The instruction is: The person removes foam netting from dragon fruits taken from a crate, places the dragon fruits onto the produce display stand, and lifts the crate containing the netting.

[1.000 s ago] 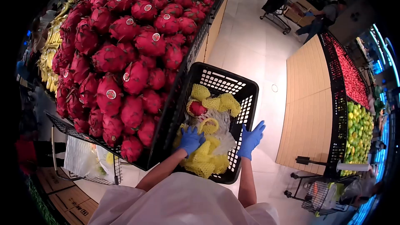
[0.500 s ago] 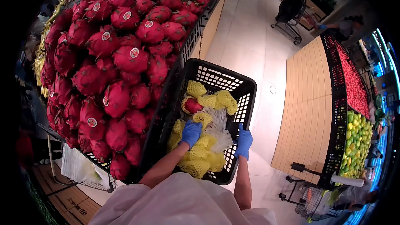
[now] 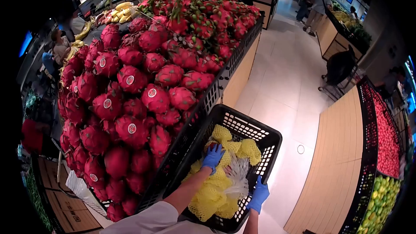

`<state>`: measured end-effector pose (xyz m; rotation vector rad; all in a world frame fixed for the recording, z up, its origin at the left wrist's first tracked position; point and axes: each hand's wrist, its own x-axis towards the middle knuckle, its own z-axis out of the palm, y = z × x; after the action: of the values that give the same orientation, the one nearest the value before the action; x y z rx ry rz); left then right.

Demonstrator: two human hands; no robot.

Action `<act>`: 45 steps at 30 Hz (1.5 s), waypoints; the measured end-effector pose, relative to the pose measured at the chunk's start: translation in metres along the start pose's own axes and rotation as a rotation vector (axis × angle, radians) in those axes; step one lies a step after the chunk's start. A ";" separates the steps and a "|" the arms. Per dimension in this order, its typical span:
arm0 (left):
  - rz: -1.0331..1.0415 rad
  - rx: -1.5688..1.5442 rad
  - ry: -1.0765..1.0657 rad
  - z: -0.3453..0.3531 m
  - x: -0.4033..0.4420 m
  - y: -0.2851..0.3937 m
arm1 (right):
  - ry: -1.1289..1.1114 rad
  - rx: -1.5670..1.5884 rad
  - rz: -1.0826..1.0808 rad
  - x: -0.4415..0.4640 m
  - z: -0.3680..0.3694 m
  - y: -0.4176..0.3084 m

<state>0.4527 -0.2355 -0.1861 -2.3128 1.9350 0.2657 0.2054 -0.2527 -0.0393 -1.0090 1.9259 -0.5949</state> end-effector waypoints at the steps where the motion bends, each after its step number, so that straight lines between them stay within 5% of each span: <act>1: -0.031 -0.137 0.014 0.002 0.011 -0.001 | -0.001 0.040 0.027 0.001 -0.001 -0.007; 3: -0.059 -0.277 0.043 0.004 0.036 0.001 | 0.016 0.092 0.017 0.013 0.001 -0.010; 6: 0.052 -0.013 -0.054 0.008 0.061 0.008 | 0.060 0.152 0.033 0.021 0.003 -0.020; 11: 0.134 0.033 -0.225 -0.011 0.115 0.017 | 0.138 -0.094 -0.066 0.067 -0.004 -0.024; 18: 0.060 -0.109 -0.128 0.028 0.182 0.035 | 0.142 0.079 -0.015 0.088 -0.005 -0.074; 20: 0.198 0.089 -0.231 -0.016 0.186 0.040 | 0.117 0.052 -0.013 0.098 -0.007 -0.096; 24: 0.211 0.187 -0.096 -0.029 0.213 0.042 | 0.113 0.006 -0.036 0.154 -0.003 -0.096; 27: 0.006 0.017 -0.130 -0.009 0.256 0.052 | 0.152 -0.159 -0.143 0.206 -0.002 -0.092; 29: 0.200 0.071 -0.123 -0.041 0.256 0.047 | 0.153 -0.159 -0.165 0.188 -0.002 -0.135; 34: 0.317 0.316 0.102 -0.036 0.282 0.039 | 0.122 -0.191 -0.169 0.249 0.011 -0.147; 42: 0.208 0.104 0.241 -0.025 0.332 0.034 | -0.006 0.000 -0.054 0.275 0.021 -0.195; 45: 0.242 0.090 0.098 -0.047 0.347 0.028 | 0.020 -0.067 -0.048 0.275 0.026 -0.215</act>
<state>0.4867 -0.5844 -0.2113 -2.0730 2.2263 0.0844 0.2335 -0.6015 -0.0283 -1.0979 1.9551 -0.5734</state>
